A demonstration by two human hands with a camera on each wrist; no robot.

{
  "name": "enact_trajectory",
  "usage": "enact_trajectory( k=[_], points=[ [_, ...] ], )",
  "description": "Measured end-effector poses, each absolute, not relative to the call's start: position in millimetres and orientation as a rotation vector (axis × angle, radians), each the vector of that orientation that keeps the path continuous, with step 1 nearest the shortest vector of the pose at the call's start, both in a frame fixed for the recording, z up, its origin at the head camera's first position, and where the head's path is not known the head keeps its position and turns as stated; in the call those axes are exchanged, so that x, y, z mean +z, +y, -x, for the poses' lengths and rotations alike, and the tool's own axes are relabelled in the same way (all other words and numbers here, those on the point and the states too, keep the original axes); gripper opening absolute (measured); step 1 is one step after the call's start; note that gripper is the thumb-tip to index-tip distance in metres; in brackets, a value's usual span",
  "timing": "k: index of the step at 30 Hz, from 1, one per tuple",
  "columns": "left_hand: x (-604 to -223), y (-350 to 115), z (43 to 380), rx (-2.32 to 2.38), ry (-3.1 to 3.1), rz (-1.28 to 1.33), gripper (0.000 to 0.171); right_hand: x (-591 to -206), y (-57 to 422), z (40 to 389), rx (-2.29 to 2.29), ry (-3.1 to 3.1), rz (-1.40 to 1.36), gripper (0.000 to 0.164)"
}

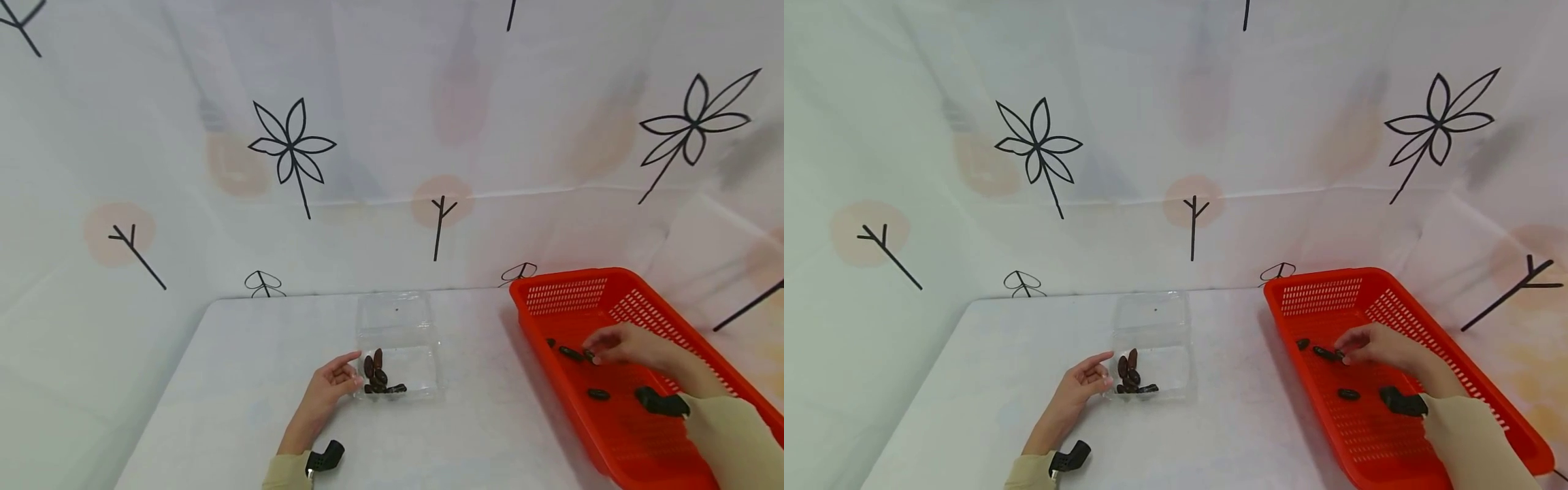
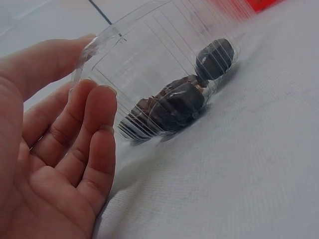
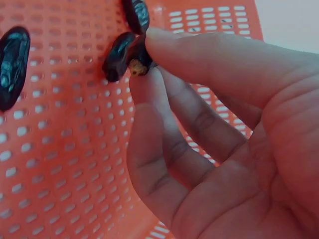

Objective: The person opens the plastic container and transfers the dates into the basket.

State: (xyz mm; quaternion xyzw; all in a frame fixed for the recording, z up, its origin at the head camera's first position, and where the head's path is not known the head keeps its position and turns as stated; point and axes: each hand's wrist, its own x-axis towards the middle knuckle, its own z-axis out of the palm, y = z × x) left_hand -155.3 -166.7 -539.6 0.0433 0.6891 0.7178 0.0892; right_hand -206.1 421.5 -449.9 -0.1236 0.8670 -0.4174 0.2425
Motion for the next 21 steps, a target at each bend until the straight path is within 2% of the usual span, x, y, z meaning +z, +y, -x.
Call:
enact_trajectory(
  k=[12, 21],
  points=[
    [-538, -167, 155, 2.134, 2.049, -0.098, 0.056, -449, 427, 208, -1.118, 2.378, 0.333, 0.033],
    [-538, -167, 155, 2.119, 2.054, -0.071, 0.056, -429, 411, 205, -1.139, 2.486, 0.346, 0.037]
  ],
)
